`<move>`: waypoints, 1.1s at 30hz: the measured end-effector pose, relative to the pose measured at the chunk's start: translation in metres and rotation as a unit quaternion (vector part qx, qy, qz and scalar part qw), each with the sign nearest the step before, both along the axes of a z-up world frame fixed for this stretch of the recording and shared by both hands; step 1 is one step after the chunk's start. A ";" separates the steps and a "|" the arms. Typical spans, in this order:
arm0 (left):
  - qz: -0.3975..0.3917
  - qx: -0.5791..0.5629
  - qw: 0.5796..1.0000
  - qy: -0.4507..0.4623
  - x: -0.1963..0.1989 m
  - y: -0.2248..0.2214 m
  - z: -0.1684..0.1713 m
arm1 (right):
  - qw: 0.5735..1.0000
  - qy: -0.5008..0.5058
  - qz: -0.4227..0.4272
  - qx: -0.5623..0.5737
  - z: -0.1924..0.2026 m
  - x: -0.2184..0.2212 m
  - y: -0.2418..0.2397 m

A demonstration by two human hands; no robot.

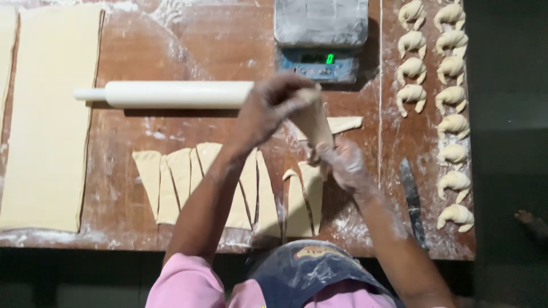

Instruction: Weighing, cutting, and rolling dough into croissant shapes on a floured wooden table.

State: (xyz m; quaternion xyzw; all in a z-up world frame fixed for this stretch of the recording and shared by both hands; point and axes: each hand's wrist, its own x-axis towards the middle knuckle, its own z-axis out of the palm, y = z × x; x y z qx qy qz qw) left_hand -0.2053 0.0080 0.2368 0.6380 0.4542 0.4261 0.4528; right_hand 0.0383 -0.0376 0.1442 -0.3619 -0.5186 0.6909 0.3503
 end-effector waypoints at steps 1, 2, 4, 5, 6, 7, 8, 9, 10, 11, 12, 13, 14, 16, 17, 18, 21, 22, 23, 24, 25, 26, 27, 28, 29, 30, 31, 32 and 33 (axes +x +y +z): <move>-0.002 0.002 1.000 0.001 -0.004 0.020 -0.003 | 1.000 0.001 -0.002 0.002 0.006 0.009 0.016; 0.052 -0.003 0.997 -0.054 -0.007 0.040 -0.007 | 0.999 -0.043 -0.023 -0.002 0.012 0.019 0.030; 0.102 -0.009 0.989 -0.108 -0.013 0.078 -0.013 | 0.995 -0.088 -0.047 -0.007 0.037 0.031 0.060; 0.142 -0.022 0.984 -0.102 -0.016 0.096 -0.016 | 0.989 -0.127 -0.074 -0.028 0.057 0.034 0.075; 0.181 -0.033 0.978 -0.097 -0.018 0.115 -0.019 | 0.980 -0.167 -0.100 -0.049 0.077 0.037 0.092; 0.178 -0.033 0.979 -0.097 -0.019 0.138 -0.030 | 0.979 -0.167 -0.103 -0.049 0.081 0.040 0.112; 0.213 -0.025 0.973 -0.088 -0.020 0.160 -0.042 | 0.969 -0.207 -0.131 -0.036 0.085 0.043 0.133; 0.248 -0.017 0.965 -0.078 -0.022 0.182 -0.055 | 0.955 -0.247 -0.160 -0.024 0.088 0.046 0.153; 0.247 -0.018 0.966 -0.079 -0.025 0.202 -0.066 | 0.955 -0.248 -0.160 -0.025 0.085 0.047 0.173; 0.266 0.023 0.962 -0.055 -0.028 0.222 -0.077 | 0.953 -0.250 -0.174 -0.004 0.081 0.048 0.193; 0.285 0.062 0.956 -0.031 -0.031 0.240 -0.088 | 0.949 -0.252 -0.187 0.015 0.077 0.049 0.212; 0.284 0.060 0.956 -0.032 -0.035 0.259 -0.100 | 0.949 -0.253 -0.187 0.014 0.065 0.047 0.231; 0.284 0.094 0.954 0.002 -0.039 0.273 -0.116 | 0.950 -0.252 -0.180 0.045 0.051 0.046 0.246; 0.281 0.116 0.952 0.038 -0.055 0.301 -0.172 | 0.950 -0.252 -0.170 0.067 0.029 0.043 0.257; 0.304 0.148 0.920 0.196 -0.068 0.313 -0.213 | 0.943 -0.260 -0.199 0.052 0.022 0.041 0.254; 0.317 0.179 0.864 0.348 -0.081 0.327 -0.253 | 0.935 -0.268 -0.228 0.040 0.016 0.038 0.253; 0.360 0.284 0.869 0.188 -0.038 0.186 -0.107 | 0.961 -0.178 -0.195 0.088 -0.029 0.076 0.195; 0.359 0.280 0.870 0.189 -0.031 0.157 -0.124 | 0.961 -0.180 -0.195 0.084 -0.037 0.089 0.163; 0.277 0.175 0.929 0.176 -0.024 0.126 -0.141 | 0.941 -0.242 -0.183 0.150 -0.044 0.102 0.131; 0.187 0.070 0.967 0.158 -0.017 0.096 -0.156 | 0.912 -0.302 -0.169 0.218 -0.049 0.115 0.099; 0.187 0.068 0.967 0.157 -0.007 0.070 -0.161 | 0.912 -0.304 -0.168 0.216 -0.049 0.123 0.063; 0.121 0.040 0.968 0.215 0.004 0.047 -0.166 | 0.878 -0.393 -0.183 0.201 -0.048 0.132 0.028; 0.054 0.012 0.961 0.271 0.016 0.023 -0.170 | 0.836 -0.478 -0.196 0.184 -0.046 0.142 -0.007; 0.051 0.017 0.962 0.268 0.022 0.016 -0.175 | 0.833 -0.481 -0.201 0.186 -0.040 0.144 -0.032; 0.046 0.020 0.962 0.267 0.029 0.009 -0.180 | 0.783 -0.564 -0.210 0.155 -0.035 0.146 -0.058; 0.038 0.024 0.963 0.266 0.038 0.003 -0.185 | 0.725 -0.642 -0.221 0.120 -0.029 0.148 -0.085; 0.032 0.030 0.964 0.261 0.044 0.001 -0.194 | 0.719 -0.645 -0.228 0.119 -0.033 0.154 -0.101; 0.047 -0.006 0.967 0.250 0.049 0.003 -0.201 | 0.693 -0.681 -0.196 0.132 -0.038 0.159 -0.115; 0.060 -0.042 0.968 0.239 0.055 0.004 -0.208 | 0.664 -0.716 -0.164 0.142 -0.042 0.164 -0.129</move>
